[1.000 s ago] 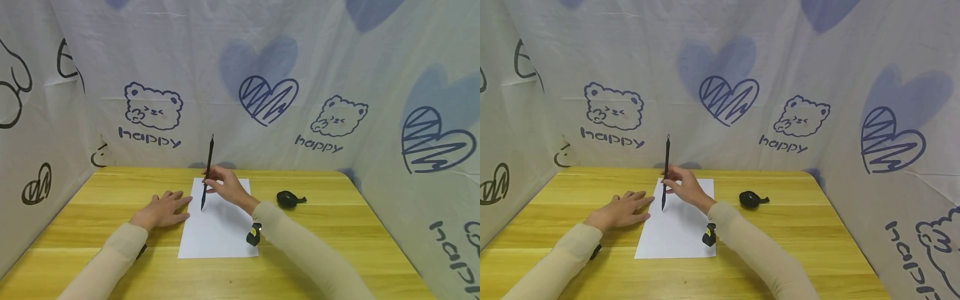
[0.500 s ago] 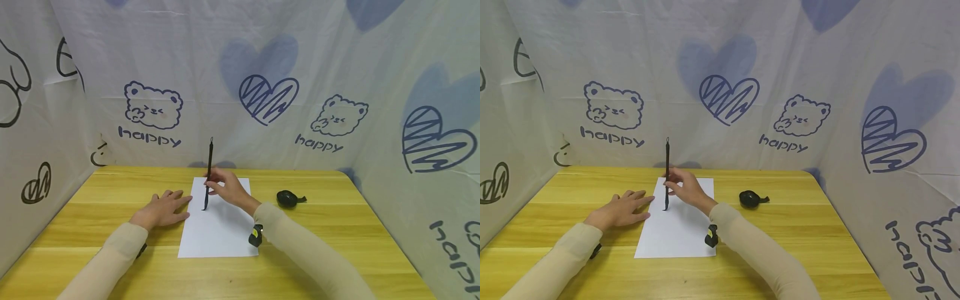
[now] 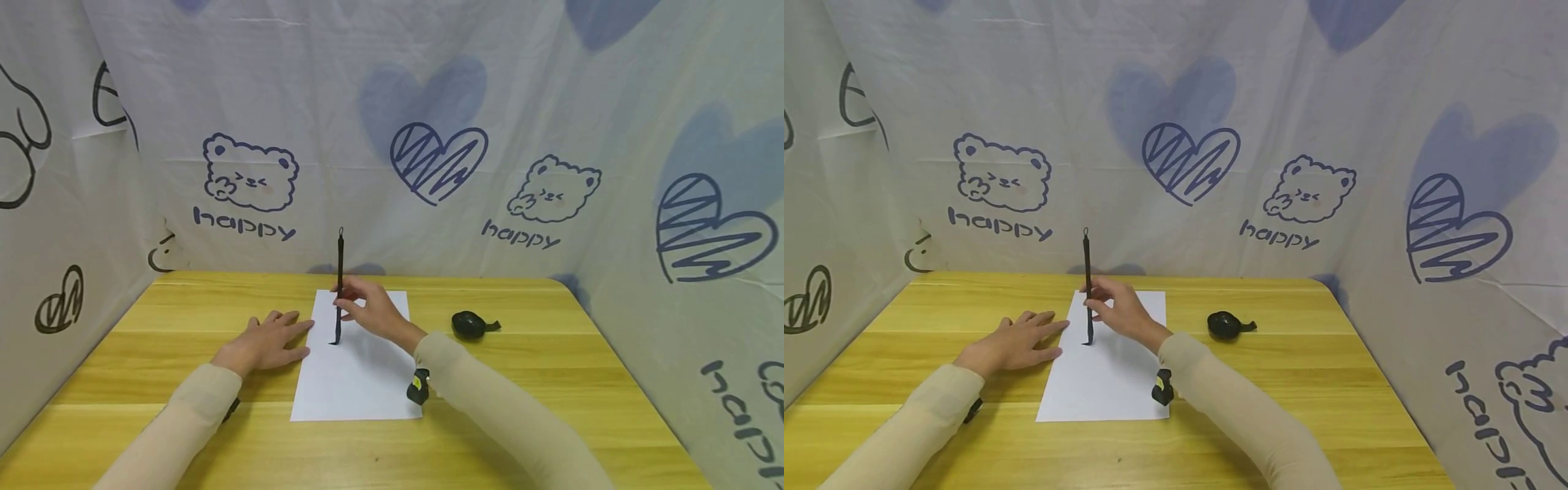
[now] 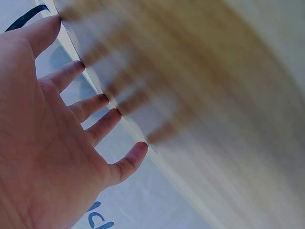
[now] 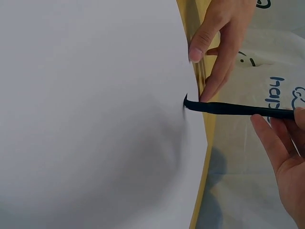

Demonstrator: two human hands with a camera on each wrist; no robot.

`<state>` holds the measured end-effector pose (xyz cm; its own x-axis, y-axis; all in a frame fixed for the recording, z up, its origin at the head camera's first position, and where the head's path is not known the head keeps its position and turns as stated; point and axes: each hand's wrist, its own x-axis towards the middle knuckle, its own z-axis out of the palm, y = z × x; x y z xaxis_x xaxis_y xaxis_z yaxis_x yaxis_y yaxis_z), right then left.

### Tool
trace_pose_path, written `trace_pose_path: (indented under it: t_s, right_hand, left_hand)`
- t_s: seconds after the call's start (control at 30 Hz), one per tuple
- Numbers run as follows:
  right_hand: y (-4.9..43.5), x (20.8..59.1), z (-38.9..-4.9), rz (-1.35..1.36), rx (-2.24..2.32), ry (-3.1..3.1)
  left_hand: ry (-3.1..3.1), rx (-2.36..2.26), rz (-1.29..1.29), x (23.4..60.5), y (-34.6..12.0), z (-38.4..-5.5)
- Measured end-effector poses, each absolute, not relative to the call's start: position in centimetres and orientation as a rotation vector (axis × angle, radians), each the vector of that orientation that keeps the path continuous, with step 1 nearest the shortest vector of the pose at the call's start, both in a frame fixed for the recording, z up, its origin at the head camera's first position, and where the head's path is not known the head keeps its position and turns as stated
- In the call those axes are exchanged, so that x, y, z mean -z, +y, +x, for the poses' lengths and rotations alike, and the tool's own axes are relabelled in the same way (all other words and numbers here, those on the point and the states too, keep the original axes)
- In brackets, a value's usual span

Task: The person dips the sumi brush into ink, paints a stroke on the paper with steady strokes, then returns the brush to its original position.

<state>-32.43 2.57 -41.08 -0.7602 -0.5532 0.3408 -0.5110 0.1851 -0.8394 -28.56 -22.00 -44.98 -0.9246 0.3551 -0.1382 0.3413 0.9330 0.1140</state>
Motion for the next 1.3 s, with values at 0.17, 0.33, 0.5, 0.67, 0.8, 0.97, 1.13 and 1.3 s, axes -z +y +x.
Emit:
trace_pose_path:
  t_s: [0.17, 0.33, 0.5, 0.67, 0.8, 0.97, 1.13, 1.3]
  right_hand:
    - [2.61, 41.23, -32.45, -1.071, 1.673, 2.38]
    - [2.66, 41.3, -32.43, -1.077, 1.675, 2.376]
    - [2.68, 41.28, -32.37, -1.085, 1.664, 2.385]
    - [2.69, 41.19, -32.23, -1.101, 1.646, 2.392]
    - [2.72, 41.2, -32.14, -1.095, 1.635, 2.404]
    - [2.83, 41.13, -32.0, -1.094, 1.636, 2.424]
    - [3.0, 41.1, -32.02, -1.097, 1.626, 2.445]
    - [3.13, 41.2, -32.22, -1.096, 1.608, 2.467]
  left_hand:
    - [2.935, -0.133, 0.534, 45.0, -22.0, -28.58]
    - [2.938, -0.132, 0.534, 45.02, -22.01, -28.57]
    - [2.942, -0.131, 0.533, 45.02, -22.02, -28.54]
    - [2.942, -0.131, 0.536, 44.94, -22.01, -28.5]
    - [2.938, -0.135, 0.535, 44.87, -21.99, -28.46]
    - [2.933, -0.139, 0.528, 44.86, -21.99, -28.48]
    - [2.934, -0.14, 0.531, 44.94, -22.0, -28.47]
    - [2.936, -0.141, 0.534, 44.99, -22.03, -28.49]
